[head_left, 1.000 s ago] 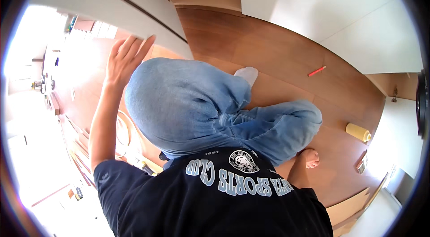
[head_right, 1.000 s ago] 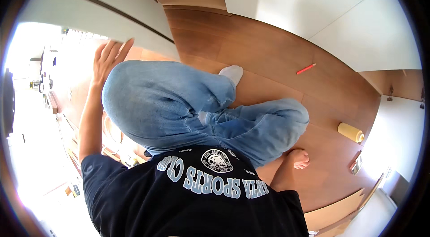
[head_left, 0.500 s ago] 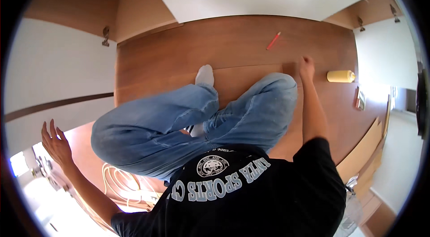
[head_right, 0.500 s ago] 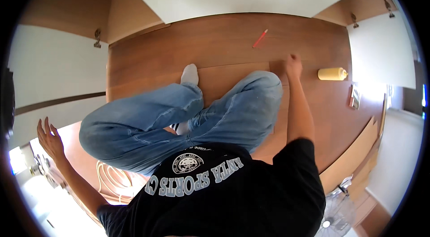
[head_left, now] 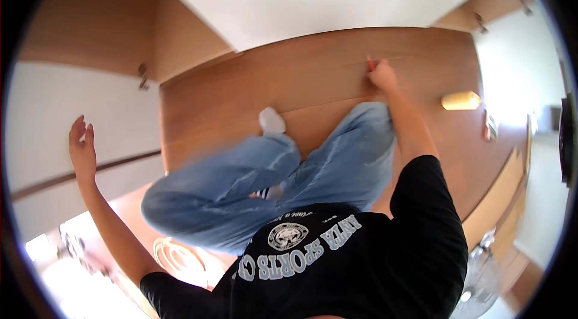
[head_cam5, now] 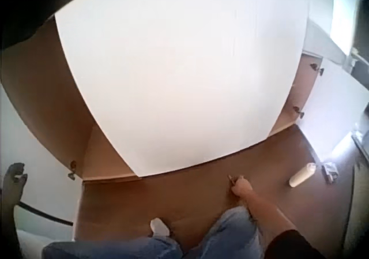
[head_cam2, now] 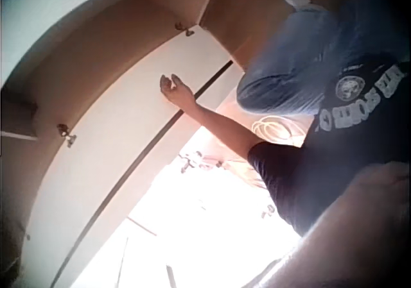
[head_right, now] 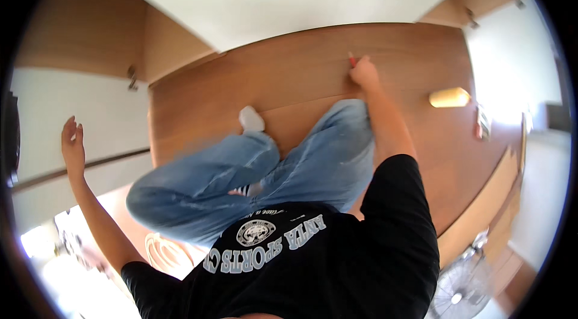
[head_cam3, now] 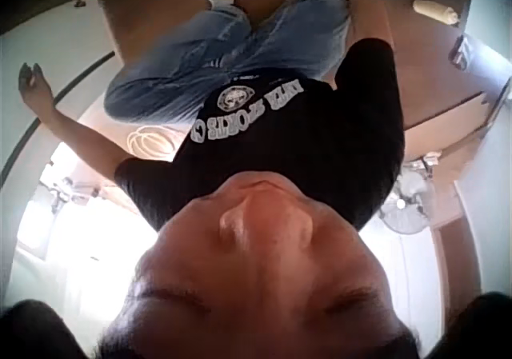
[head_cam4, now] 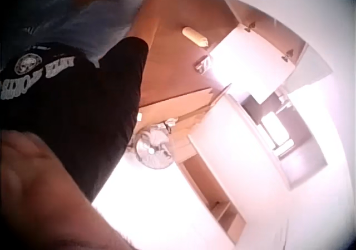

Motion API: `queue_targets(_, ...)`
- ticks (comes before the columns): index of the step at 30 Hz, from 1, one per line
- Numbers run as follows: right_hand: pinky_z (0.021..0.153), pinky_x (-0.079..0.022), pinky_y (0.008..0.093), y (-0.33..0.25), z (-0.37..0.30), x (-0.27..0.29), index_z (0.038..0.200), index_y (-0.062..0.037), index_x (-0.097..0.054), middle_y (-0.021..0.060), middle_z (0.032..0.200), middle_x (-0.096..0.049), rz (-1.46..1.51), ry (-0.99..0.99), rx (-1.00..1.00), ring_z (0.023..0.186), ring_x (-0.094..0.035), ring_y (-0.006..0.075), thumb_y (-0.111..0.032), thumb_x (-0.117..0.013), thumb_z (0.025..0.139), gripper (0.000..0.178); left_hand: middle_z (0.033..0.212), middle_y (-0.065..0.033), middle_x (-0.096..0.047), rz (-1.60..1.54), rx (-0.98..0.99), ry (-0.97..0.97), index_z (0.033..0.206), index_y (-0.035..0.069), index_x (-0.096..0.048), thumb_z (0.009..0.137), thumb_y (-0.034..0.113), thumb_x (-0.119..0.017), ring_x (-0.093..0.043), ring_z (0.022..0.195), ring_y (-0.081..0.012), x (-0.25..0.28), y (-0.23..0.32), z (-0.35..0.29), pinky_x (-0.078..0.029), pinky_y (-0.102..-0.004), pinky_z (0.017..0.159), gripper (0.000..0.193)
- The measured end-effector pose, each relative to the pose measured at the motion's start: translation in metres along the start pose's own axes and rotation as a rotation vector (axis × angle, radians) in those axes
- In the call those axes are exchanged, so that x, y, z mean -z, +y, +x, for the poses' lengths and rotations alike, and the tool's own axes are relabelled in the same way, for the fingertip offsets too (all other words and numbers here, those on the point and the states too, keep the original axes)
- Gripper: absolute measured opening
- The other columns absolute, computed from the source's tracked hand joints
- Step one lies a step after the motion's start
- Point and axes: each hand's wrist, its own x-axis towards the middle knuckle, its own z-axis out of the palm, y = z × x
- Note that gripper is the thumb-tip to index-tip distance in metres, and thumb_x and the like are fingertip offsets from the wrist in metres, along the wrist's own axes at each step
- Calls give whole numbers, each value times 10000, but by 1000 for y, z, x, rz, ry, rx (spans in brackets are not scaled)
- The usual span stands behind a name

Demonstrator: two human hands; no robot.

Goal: The person cuts a wooden strip using a table saw, carries it into another room, and presses the wooden strip into position beneath the cabinet edge by hand.

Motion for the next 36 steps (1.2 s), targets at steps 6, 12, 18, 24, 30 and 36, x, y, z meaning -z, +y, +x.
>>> queue_targets(6, 917, -517, 508, 77, -95, 7, 1201, -57, -600, 242, 1157, -610, 16, 249, -96, 1087, -603, 434, -207, -551, 904, 336, 1509, -187, -469, -597, -211, -67, 1508, 12, -414, 988, 409, -652, -445, 1399, -259, -100, 205, 109, -338, -361, 1148, 696)
queue_targets(12, 825, -504, 420, 204, -322, -16, 1420, -175, -549, 152, 1009, -541, -2, 497, -185, 937, -570, 339, -53, -523, 935, 501, 1477, -198, -478, -1104, -67, -187, 1459, -144, -389, 894, 547, -730, -435, 1374, -262, -182, 298, 156, -278, -390, 1192, 955)
queue_targets(18, 914, -477, 447, 245, -460, -105, 1324, -198, -611, 102, 1149, -596, 66, 595, -577, 1079, -576, 309, -102, -517, 961, 387, 1443, -165, -531, -1041, -42, -115, 1421, -94, -482, 919, 488, -723, -479, 1334, -244, -170, 299, 98, -328, -389, 1160, 806)
queue_targets(24, 1091, -337, 496, 236, -478, -130, 1364, -216, -577, 45, 1402, -507, -50, 671, -948, 1306, -427, 309, -182, -504, 960, 412, 1256, -142, -661, -764, -242, -179, 1341, -64, -573, 954, 314, -715, -597, 1143, -217, -106, 310, -22, -446, -353, 1014, 559)
queue_targets(30, 1072, -360, 509, 239, -483, -136, 1360, -217, -578, 48, 1372, -539, -131, 676, -907, 1302, -451, 310, -193, -506, 955, 412, 1042, -244, -721, -684, -314, -215, 1180, -51, -635, 949, 281, -699, -706, 951, -334, -89, 343, -144, -536, -429, 865, 409)
queue_targets(36, 1068, -371, 545, 239, -525, -138, 1353, -211, -579, 54, 1365, -554, -140, 750, -945, 1304, -471, 305, -216, -488, 959, 405, 1139, -254, -552, -763, -859, 35, 1334, -77, -475, 808, 247, -699, -553, 1028, -407, -126, 425, -227, -511, -471, 877, 657)
